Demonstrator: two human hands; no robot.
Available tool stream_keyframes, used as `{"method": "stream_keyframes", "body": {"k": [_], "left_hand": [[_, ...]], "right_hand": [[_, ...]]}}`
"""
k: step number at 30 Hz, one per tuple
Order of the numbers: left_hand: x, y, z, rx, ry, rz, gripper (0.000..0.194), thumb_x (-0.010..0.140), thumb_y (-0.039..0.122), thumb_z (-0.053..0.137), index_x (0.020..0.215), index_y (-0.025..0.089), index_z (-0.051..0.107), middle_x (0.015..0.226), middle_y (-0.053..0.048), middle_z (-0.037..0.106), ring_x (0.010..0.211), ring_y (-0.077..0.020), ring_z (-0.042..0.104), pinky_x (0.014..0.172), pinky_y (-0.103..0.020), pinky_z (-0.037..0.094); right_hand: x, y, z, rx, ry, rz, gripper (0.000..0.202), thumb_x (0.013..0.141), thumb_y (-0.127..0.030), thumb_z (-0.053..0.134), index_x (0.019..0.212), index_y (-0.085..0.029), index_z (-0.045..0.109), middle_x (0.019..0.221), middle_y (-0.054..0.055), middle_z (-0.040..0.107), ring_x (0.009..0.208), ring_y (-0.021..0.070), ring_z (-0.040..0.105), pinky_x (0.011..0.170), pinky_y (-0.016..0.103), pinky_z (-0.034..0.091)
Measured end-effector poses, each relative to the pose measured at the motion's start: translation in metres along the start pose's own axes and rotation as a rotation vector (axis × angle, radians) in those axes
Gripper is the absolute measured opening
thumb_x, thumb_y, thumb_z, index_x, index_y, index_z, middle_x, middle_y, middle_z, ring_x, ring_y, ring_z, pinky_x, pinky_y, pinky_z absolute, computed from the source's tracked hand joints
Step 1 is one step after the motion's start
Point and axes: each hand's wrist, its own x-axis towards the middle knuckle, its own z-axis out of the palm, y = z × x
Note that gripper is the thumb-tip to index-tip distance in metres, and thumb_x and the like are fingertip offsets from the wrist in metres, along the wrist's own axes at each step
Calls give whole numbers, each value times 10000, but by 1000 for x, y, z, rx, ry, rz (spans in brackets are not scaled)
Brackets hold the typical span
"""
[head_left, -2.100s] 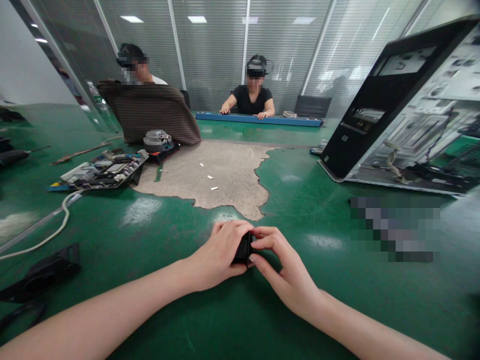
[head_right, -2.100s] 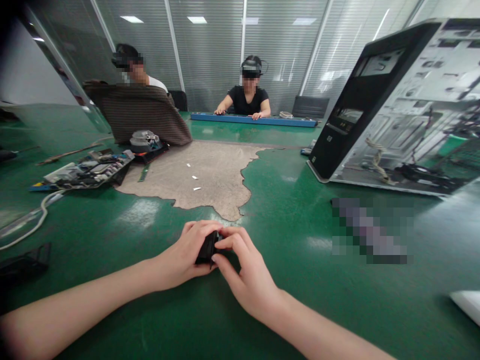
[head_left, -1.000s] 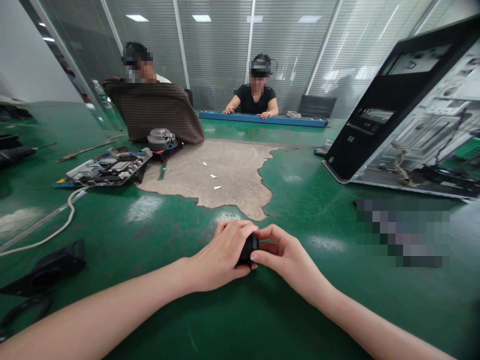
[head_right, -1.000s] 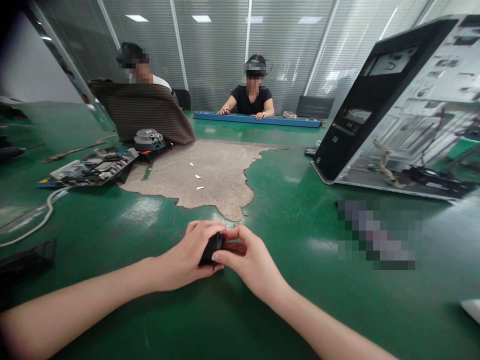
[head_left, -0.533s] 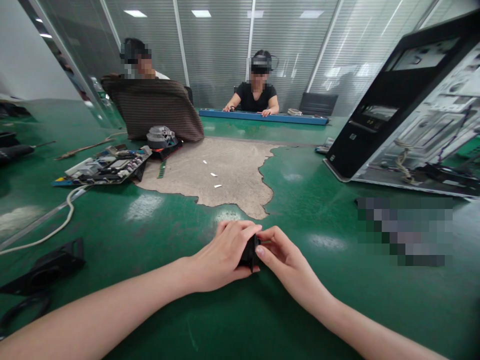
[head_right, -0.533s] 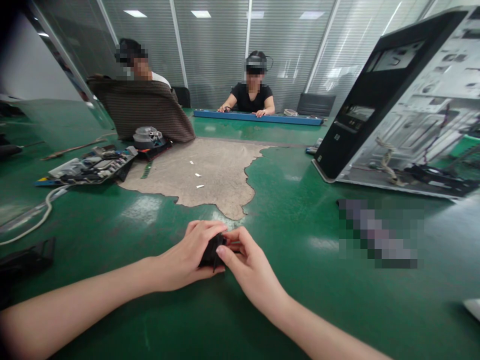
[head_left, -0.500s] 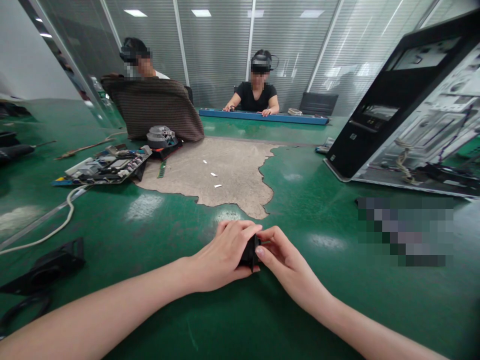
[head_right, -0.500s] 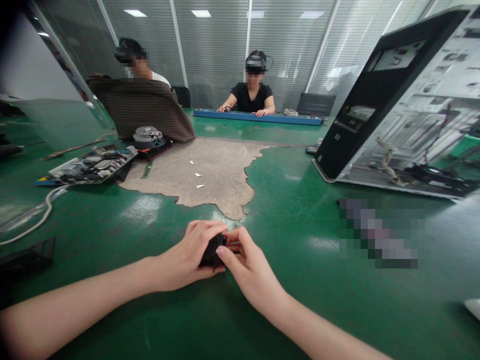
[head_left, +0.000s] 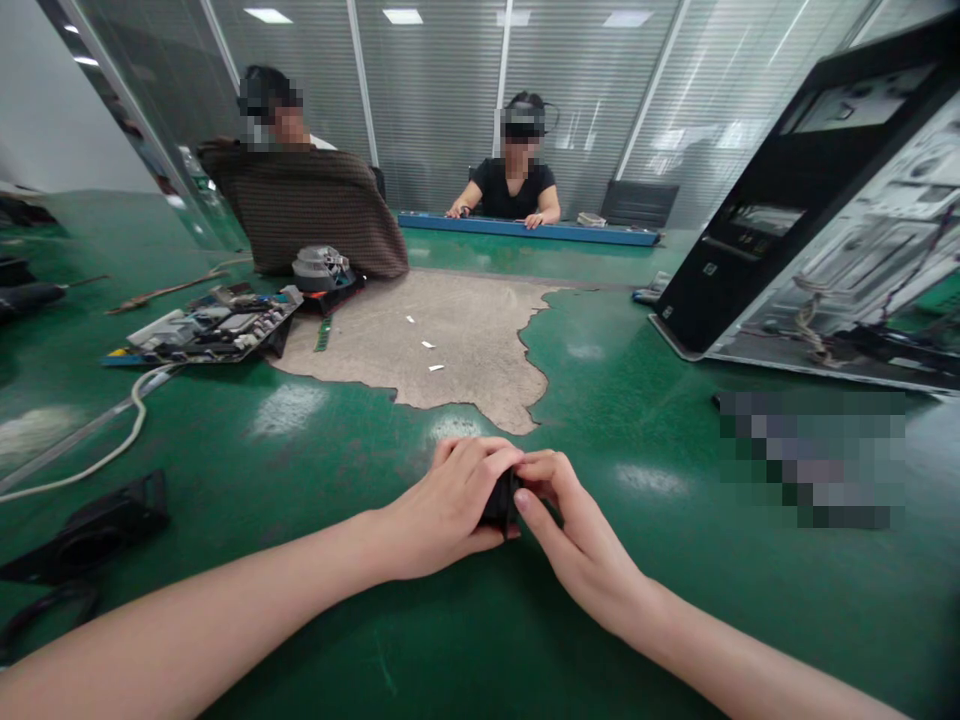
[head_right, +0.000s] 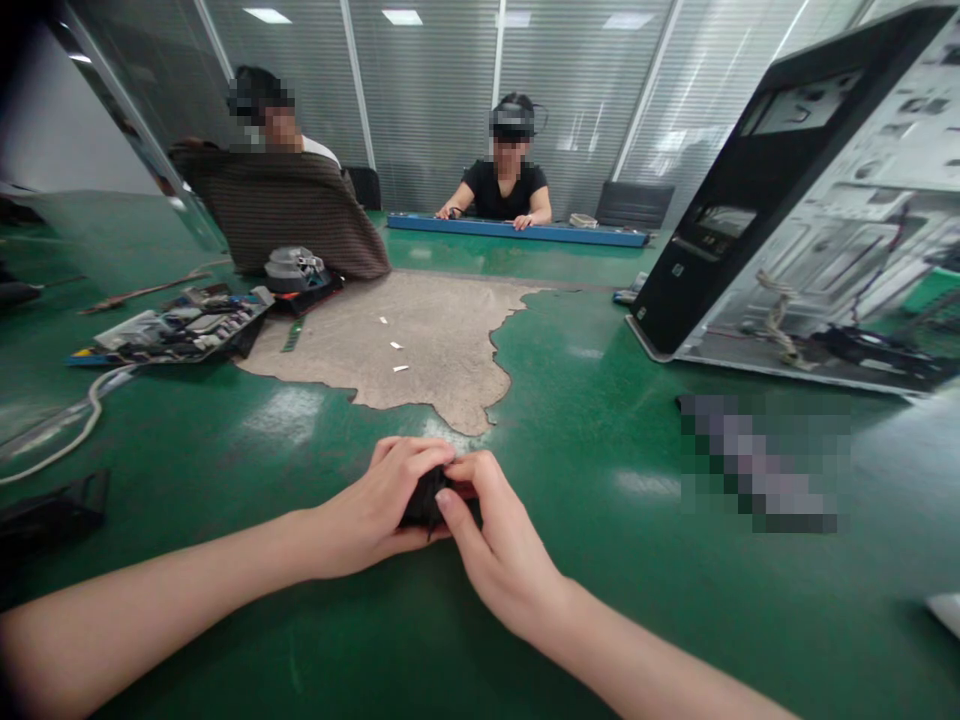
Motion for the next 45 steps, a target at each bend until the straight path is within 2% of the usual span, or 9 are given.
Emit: {"method": "stream_keyframes", "body": {"k": [4,7,11,13,17,21,27,36,45], "left_hand": [[1,0,0,-5,-1,5,564,755,235,536,1199,189,190,1183,-112,400,1090,-218,362,895,-398,266],[1,0,0,-14,6,9,570,748,214,534,1200,197,187,1180,-113,403,1086,-225,365,892,-410,268],[0,-1,0,-23,10,20,560,741,203,528,1192,204,197,1174,-107,407,1074,-227,377,885,-410,274],[-1,-1,0,-25,10,23,566,736,202,528,1194,205,197,1179,-106,404,1073,-228,378,886,-410,273],[-1,-1,0,-25,12,19,576,733,196,528,1201,205,192,1180,-108,407,1082,-231,374,887,-409,270],[0,0,-1,-25,0,7,559,751,239,536,1195,199,198,1175,-110,415,1088,-225,373,891,-404,268],[1,0,0,-27,-2,2,543,756,238,533,1190,200,208,1177,-106,416,1091,-219,370,896,-403,260],[0,0,-1,-14,-2,11,574,726,184,546,1183,191,200,1185,-103,402,1091,-216,360,891,-392,262],[0,1,-1,-34,5,-1,561,742,212,534,1193,202,202,1173,-105,416,1080,-219,379,885,-401,273]], "right_hand": [[4,-2,1,16,-26,65,140,869,-231,345,1008,-219,361,946,44,474,854,139,502,725,285,474],[3,-3,1,-84,-59,81,184,877,-226,314,1058,-217,340,976,55,484,856,151,504,743,316,463],[-2,-4,0,-257,-61,30,161,863,-217,337,1019,-209,376,892,47,496,812,169,493,749,356,441],[-4,-4,-1,-294,-56,-39,181,851,-194,364,1030,-213,376,942,53,491,868,176,477,789,359,422],[-4,-3,-2,-284,-30,-110,195,833,-183,405,1021,-221,375,1042,56,464,974,180,439,865,355,380],[1,-1,-2,-205,15,11,84,864,-219,342,927,-217,397,882,30,480,829,151,483,763,324,426],[4,-2,-1,-176,-35,85,148,872,-241,321,1008,-216,374,961,48,496,885,168,486,794,348,419],[-4,-5,-6,-307,-46,-77,174,838,-194,394,1010,-215,381,989,52,471,931,183,427,836,366,378],[3,-2,-1,-188,-41,74,172,864,-249,350,1029,-203,356,930,58,499,864,175,493,788,364,423]]}}
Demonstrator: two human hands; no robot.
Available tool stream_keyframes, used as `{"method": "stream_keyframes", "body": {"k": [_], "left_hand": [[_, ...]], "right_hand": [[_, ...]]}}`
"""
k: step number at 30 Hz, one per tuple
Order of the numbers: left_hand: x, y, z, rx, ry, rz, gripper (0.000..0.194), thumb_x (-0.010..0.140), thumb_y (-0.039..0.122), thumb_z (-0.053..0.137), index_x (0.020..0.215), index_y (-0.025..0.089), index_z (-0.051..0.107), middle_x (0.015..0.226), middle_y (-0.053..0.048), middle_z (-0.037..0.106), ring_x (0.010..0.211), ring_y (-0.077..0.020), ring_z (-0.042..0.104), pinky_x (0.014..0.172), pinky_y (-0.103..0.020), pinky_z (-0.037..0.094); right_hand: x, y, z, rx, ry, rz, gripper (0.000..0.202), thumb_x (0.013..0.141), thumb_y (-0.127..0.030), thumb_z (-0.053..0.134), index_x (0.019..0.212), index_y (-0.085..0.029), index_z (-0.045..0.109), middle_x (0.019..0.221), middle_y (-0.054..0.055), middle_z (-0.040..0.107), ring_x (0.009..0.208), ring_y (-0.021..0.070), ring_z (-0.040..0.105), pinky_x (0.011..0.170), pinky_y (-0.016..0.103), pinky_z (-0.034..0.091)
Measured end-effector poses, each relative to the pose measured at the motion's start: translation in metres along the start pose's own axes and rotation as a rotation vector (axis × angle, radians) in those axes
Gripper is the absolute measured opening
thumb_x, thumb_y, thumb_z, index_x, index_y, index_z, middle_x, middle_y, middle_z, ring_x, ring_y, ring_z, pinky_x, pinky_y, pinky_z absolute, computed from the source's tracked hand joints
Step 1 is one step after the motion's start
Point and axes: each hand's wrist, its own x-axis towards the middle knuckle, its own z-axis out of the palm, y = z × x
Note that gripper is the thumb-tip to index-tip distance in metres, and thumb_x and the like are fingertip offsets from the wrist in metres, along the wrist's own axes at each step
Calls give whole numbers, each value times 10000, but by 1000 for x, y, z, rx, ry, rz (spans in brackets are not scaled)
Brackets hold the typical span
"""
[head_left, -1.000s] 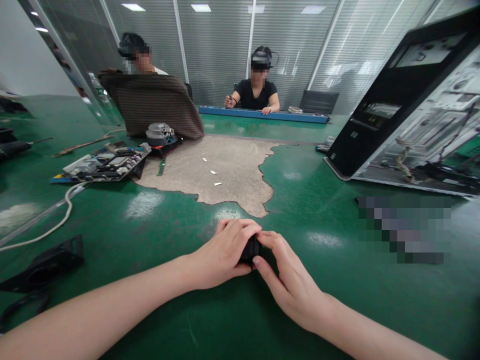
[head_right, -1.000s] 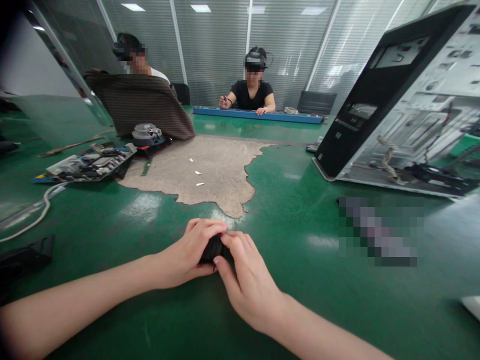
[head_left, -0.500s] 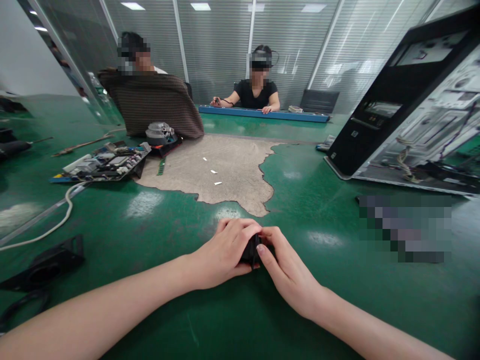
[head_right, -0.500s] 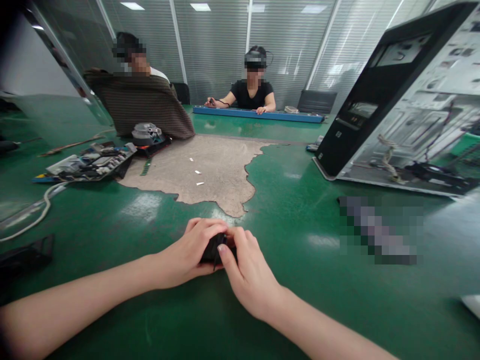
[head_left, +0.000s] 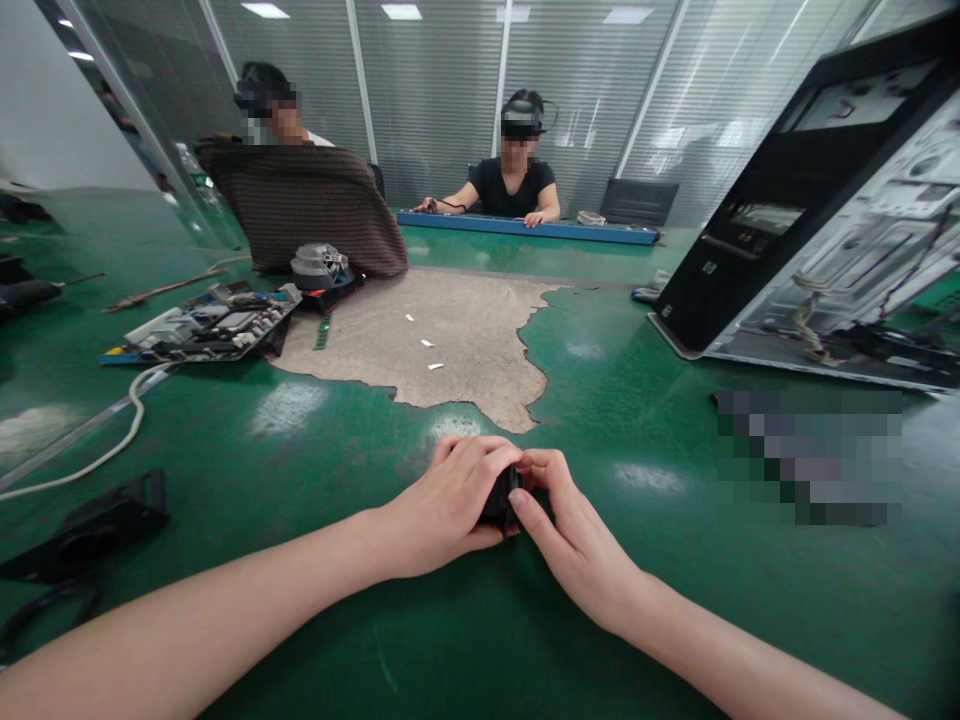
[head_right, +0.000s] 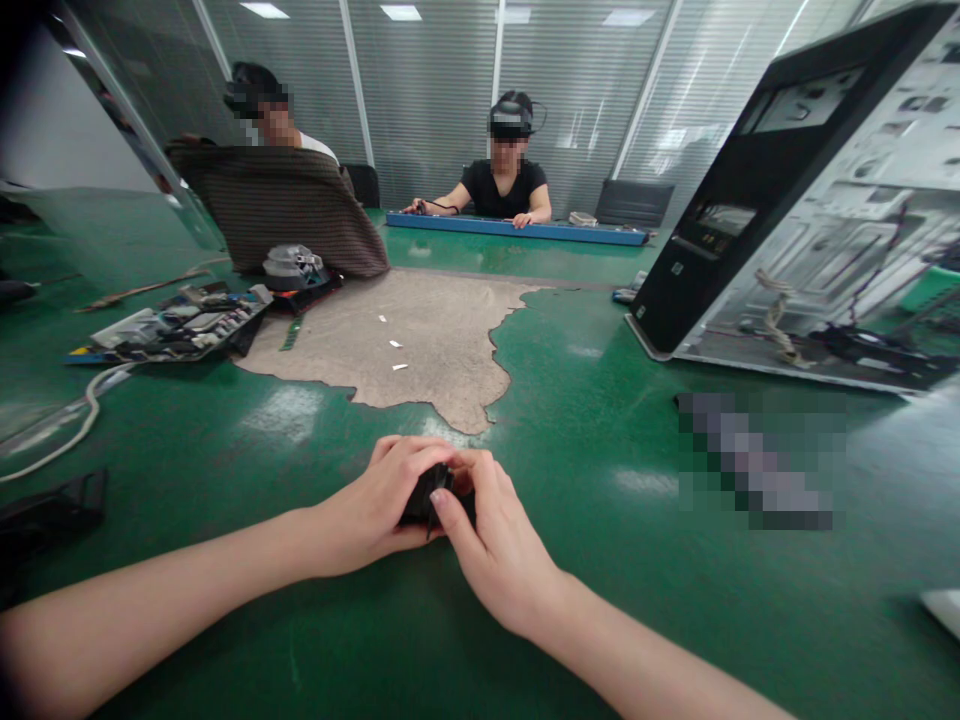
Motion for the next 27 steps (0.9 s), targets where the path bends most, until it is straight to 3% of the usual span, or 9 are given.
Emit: {"method": "stream_keyframes", "body": {"k": [4,9,12,16,20,27], "left_hand": [[-1,-1,0,11,-3,8,567,732,193,540,1189,193,204,1174,-107,415,1088,-219,372,891,-404,271],[0,-1,1,30,10,17,571,730,203,550,1191,181,212,1175,-108,413,1081,-219,376,888,-401,278],[1,0,1,25,21,7,563,733,214,549,1188,183,218,1164,-104,423,1077,-215,382,888,-397,279],[1,0,1,11,10,1,563,732,205,547,1186,192,215,1166,-104,424,1082,-216,379,887,-398,276],[0,-1,1,8,5,-1,574,728,187,542,1193,198,204,1172,-103,419,1086,-217,376,888,-398,271],[0,-1,1,20,3,9,587,731,196,542,1202,200,192,1182,-105,416,1092,-223,373,888,-404,268]], "right_hand": [[-5,-3,-2,-61,7,-61,149,849,-224,376,996,-210,393,905,54,501,839,177,490,771,367,431],[-6,-1,-2,-46,85,-179,155,807,-193,451,956,-218,419,1001,61,488,943,190,463,824,370,411],[-2,3,1,41,113,-105,91,819,-197,430,909,-212,427,914,44,499,876,170,489,784,349,432],[1,2,1,124,81,-5,170,819,-209,438,985,-201,404,920,45,503,864,159,503,781,336,442],[-2,-1,-1,46,10,12,152,840,-225,398,989,-198,416,903,55,525,837,172,507,765,358,444],[-7,-2,-3,-50,87,-171,190,787,-193,477,972,-209,434,1014,70,492,951,196,476,831,377,413]]}}
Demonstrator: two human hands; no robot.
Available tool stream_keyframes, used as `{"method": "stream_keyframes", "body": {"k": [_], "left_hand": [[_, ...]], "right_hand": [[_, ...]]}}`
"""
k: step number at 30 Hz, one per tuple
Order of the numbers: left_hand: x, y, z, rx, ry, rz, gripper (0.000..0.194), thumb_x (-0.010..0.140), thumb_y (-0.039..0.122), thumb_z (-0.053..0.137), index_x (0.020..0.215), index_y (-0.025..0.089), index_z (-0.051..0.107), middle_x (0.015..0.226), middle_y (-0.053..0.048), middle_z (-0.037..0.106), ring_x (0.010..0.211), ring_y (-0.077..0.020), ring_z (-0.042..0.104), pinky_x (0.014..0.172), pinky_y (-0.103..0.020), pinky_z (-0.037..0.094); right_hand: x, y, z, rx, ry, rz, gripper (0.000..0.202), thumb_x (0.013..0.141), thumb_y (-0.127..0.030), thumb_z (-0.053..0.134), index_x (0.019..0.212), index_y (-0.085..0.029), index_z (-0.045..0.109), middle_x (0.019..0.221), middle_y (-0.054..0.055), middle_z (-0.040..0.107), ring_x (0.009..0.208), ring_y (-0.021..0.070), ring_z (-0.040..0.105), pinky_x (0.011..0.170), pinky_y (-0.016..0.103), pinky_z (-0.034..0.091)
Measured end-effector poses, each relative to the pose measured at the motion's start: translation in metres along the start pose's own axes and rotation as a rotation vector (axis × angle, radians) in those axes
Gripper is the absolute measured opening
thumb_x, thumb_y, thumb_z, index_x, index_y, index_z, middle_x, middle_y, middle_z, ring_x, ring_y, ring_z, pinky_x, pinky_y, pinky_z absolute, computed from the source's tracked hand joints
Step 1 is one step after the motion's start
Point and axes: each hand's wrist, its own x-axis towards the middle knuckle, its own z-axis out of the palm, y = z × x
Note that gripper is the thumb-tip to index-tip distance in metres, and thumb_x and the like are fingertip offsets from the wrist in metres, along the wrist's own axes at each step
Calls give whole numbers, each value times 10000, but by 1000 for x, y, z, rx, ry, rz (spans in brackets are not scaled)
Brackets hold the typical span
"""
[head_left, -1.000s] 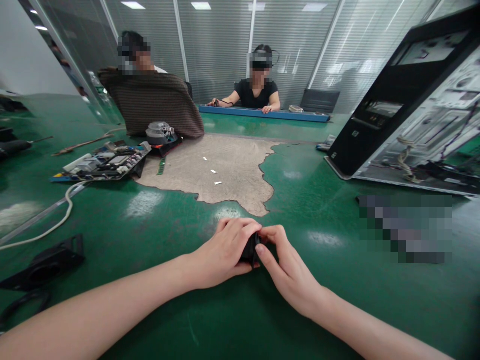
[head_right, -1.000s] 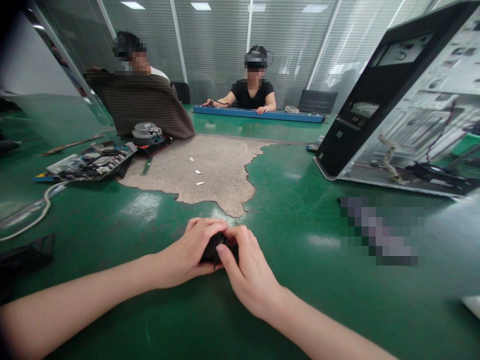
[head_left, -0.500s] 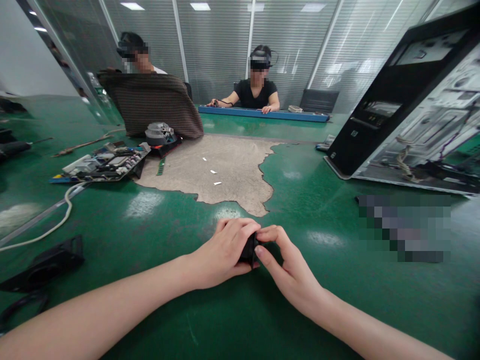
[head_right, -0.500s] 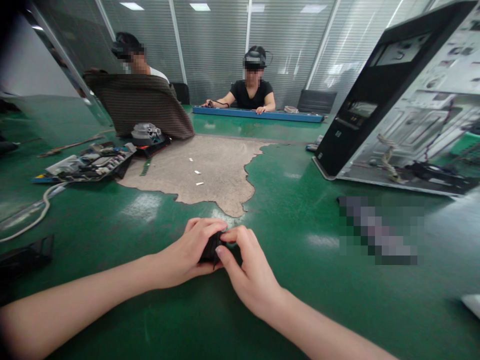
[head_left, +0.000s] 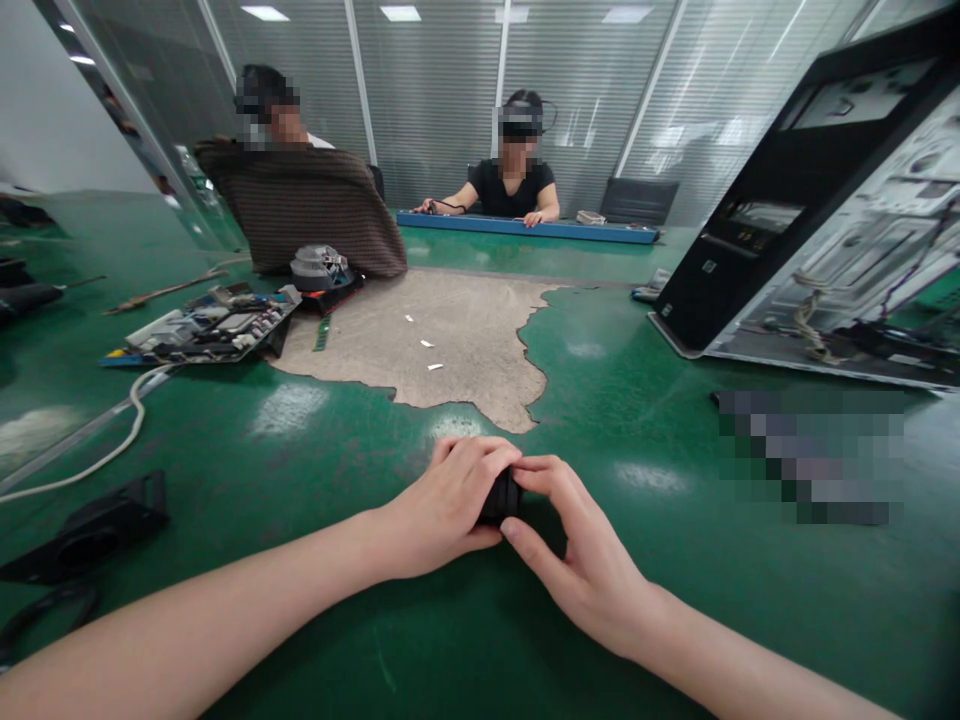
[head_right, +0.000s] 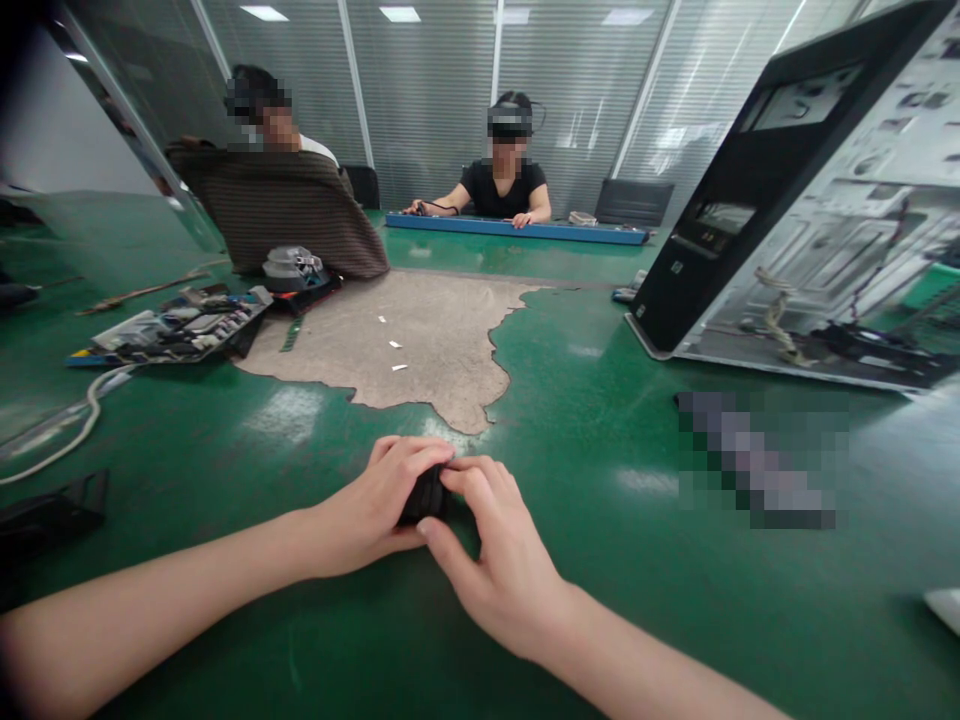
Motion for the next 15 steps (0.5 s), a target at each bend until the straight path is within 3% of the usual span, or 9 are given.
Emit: {"method": "stream_keyframes", "body": {"k": [5,10,15], "left_hand": [[1,1,0,-7,10,-13,551,752,241,532,1199,204,211,1168,-106,429,1085,-225,386,886,-407,276],[1,1,0,-7,0,-14,559,746,227,540,1199,194,214,1177,-113,419,1095,-227,374,891,-407,276],[0,-1,1,-3,3,-7,589,726,199,547,1205,195,203,1179,-112,416,1093,-231,375,890,-416,275]], "right_hand": [[5,5,3,78,61,85,103,825,-205,416,924,-203,445,889,49,520,850,169,507,764,344,446],[5,2,3,66,-42,155,181,840,-218,393,1020,-201,406,943,61,527,863,174,514,785,364,447],[-1,-3,0,-49,-40,23,217,803,-188,446,1017,-204,419,1021,82,497,950,205,485,830,395,418]]}}
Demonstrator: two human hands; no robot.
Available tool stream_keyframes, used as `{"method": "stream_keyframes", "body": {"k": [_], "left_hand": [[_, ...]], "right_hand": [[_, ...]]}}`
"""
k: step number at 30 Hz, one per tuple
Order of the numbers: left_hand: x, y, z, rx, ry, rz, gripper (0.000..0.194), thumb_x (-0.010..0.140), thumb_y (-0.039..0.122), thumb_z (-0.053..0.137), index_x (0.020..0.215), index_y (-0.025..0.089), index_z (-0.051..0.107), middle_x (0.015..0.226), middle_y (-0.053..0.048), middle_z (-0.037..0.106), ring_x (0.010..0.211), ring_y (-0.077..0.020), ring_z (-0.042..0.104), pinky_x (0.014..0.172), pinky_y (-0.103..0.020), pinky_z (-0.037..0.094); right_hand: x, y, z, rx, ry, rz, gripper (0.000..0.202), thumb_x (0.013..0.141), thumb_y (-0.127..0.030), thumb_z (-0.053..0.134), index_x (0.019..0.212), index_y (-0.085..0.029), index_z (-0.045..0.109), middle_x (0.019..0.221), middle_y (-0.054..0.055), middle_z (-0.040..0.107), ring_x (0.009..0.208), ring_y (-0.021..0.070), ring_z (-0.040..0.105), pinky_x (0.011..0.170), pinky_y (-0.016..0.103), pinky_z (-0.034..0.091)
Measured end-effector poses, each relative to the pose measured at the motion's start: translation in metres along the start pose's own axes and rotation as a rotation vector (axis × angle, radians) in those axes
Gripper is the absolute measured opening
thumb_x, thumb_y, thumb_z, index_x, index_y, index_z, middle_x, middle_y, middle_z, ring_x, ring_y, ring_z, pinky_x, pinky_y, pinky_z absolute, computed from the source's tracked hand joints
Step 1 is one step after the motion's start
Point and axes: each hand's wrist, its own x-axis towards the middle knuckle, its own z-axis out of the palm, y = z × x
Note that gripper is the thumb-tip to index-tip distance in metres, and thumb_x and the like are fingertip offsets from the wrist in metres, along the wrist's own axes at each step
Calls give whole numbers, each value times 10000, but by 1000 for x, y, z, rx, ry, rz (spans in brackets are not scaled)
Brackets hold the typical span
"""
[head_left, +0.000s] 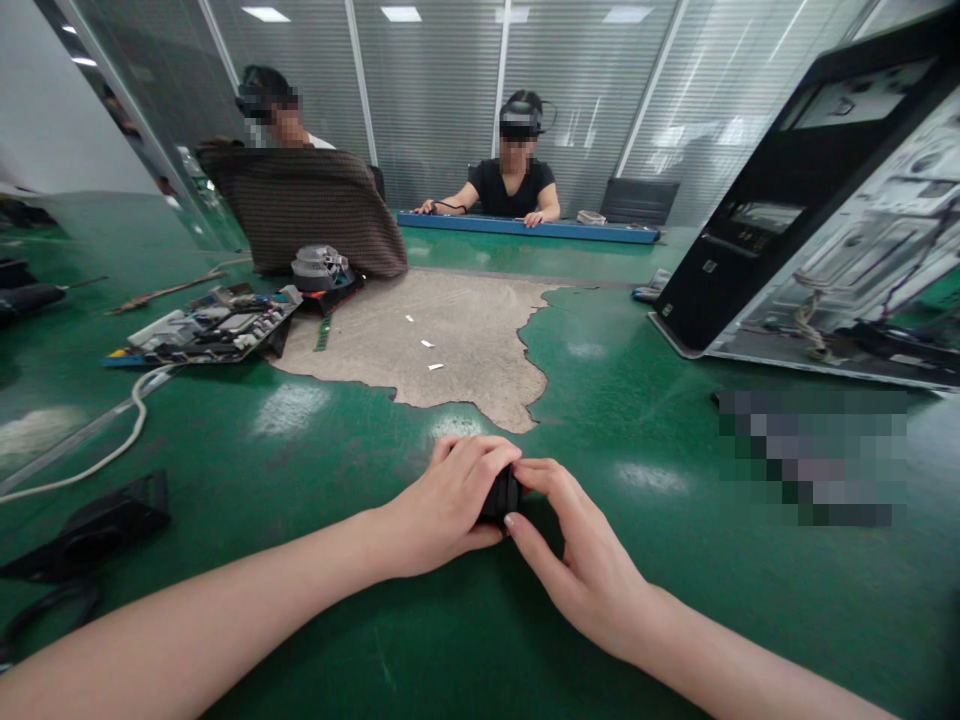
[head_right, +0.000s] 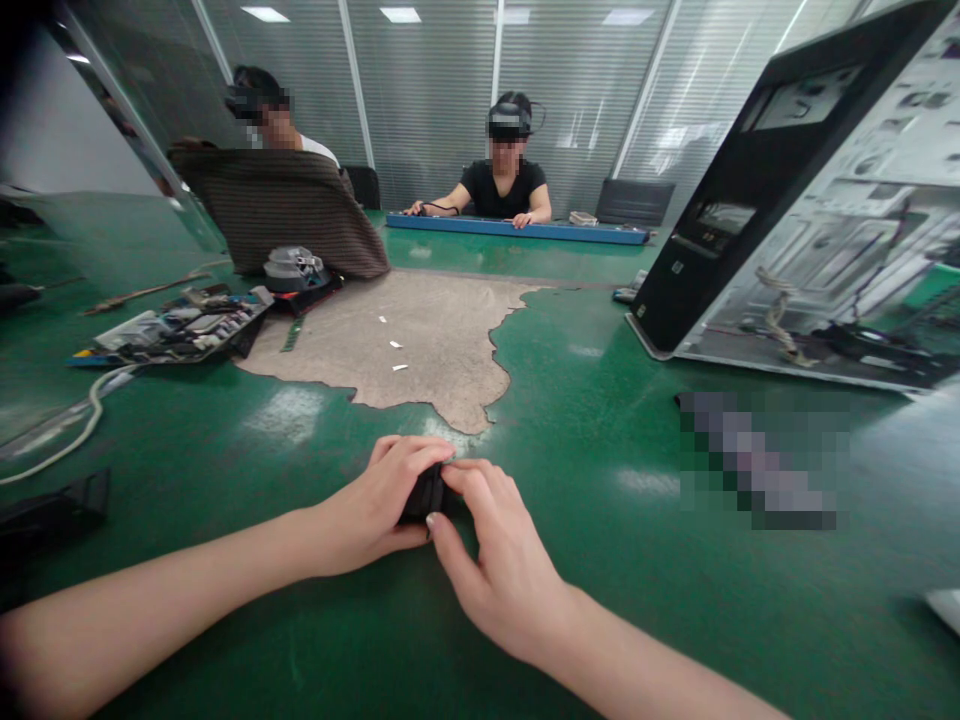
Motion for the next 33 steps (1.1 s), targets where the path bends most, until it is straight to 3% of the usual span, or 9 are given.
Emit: {"method": "stream_keyframes", "body": {"k": [3,7,14,21,25,29,33], "left_hand": [[0,0,1,-1,3,5,596,729,203,542,1213,203,193,1181,-109,419,1096,-232,377,891,-421,273],[0,1,0,1,19,0,578,742,233,539,1211,204,203,1172,-109,427,1089,-231,387,888,-413,279],[1,1,-1,-2,3,-4,576,730,200,546,1198,193,210,1171,-110,421,1089,-224,378,889,-402,274],[0,1,-1,11,-2,5,593,722,191,549,1205,196,205,1186,-109,415,1095,-228,372,889,-408,269],[1,2,-1,16,0,1,564,750,238,544,1200,190,209,1180,-113,420,1094,-224,373,890,-401,268],[1,2,-1,16,-3,1,553,755,241,541,1194,192,207,1176,-112,420,1086,-225,377,889,-404,267],[1,1,-1,14,-5,6,577,742,221,547,1199,199,195,1173,-109,419,1081,-227,380,887,-405,266]], "right_hand": [[-1,0,1,15,40,-58,191,791,-163,458,977,-204,439,1085,90,458,1010,208,464,853,384,411],[2,4,4,116,87,-22,107,817,-152,414,896,-211,455,1010,66,486,930,176,504,791,341,449],[3,4,5,210,32,100,234,827,-181,409,1059,-205,391,993,67,497,911,167,519,796,342,465],[3,1,1,151,78,-2,164,789,-168,467,945,-213,449,1042,59,461,984,176,475,858,344,412],[6,7,5,269,132,75,69,826,-198,425,888,-211,451,936,40,502,912,156,509,814,319,438],[8,8,6,330,57,156,142,840,-215,406,981,-205,421,924,44,522,872,150,530,781,310,456],[6,3,2,246,-16,136,140,838,-185,394,972,-202,427,902,37,524,824,143,526,751,301,449]]}}
